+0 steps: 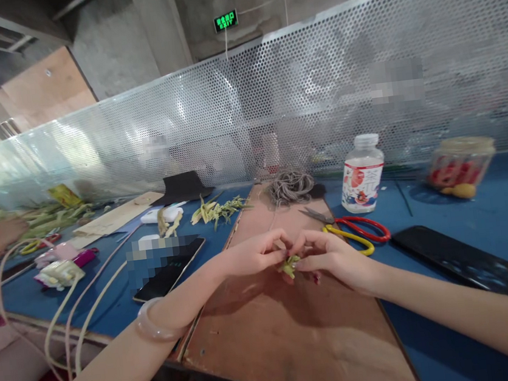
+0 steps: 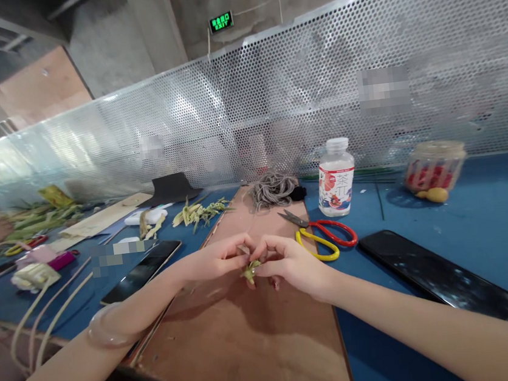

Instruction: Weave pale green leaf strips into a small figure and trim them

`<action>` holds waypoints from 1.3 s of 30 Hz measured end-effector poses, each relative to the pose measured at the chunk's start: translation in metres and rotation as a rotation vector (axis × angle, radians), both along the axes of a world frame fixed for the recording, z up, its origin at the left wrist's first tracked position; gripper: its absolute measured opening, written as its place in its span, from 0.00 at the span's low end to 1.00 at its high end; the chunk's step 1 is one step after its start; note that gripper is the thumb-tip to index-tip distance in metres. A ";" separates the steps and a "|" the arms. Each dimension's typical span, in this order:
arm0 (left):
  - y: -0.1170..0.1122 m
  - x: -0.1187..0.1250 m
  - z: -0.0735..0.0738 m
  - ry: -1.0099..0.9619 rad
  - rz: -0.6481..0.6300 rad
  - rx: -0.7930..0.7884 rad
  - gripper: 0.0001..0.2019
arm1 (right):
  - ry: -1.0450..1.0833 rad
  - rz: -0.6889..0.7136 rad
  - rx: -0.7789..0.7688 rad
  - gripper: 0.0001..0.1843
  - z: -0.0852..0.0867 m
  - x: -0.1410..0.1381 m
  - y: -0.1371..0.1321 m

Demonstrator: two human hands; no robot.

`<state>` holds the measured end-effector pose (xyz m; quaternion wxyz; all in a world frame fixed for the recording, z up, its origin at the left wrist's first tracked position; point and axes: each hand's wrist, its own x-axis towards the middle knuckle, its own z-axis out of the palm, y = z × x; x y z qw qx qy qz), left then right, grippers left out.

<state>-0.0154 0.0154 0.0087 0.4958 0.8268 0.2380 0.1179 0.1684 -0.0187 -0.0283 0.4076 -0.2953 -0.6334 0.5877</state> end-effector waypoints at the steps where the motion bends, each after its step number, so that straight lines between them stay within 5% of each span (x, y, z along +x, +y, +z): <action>1: 0.000 0.000 0.000 -0.002 0.000 -0.001 0.09 | -0.006 -0.009 -0.009 0.07 0.000 0.000 0.000; 11: 0.002 0.000 -0.002 0.046 0.051 0.086 0.09 | -0.034 0.021 0.012 0.08 -0.004 0.000 0.003; 18: 0.001 0.001 -0.004 0.075 0.143 0.089 0.10 | 0.026 -0.029 0.009 0.19 -0.003 0.002 0.005; 27: -0.001 0.002 -0.012 0.128 0.312 0.386 0.12 | 0.017 -0.066 0.054 0.18 -0.003 0.002 0.008; 39: -0.004 0.005 -0.008 0.128 0.281 0.456 0.12 | 0.016 -0.071 0.074 0.18 -0.003 0.004 0.009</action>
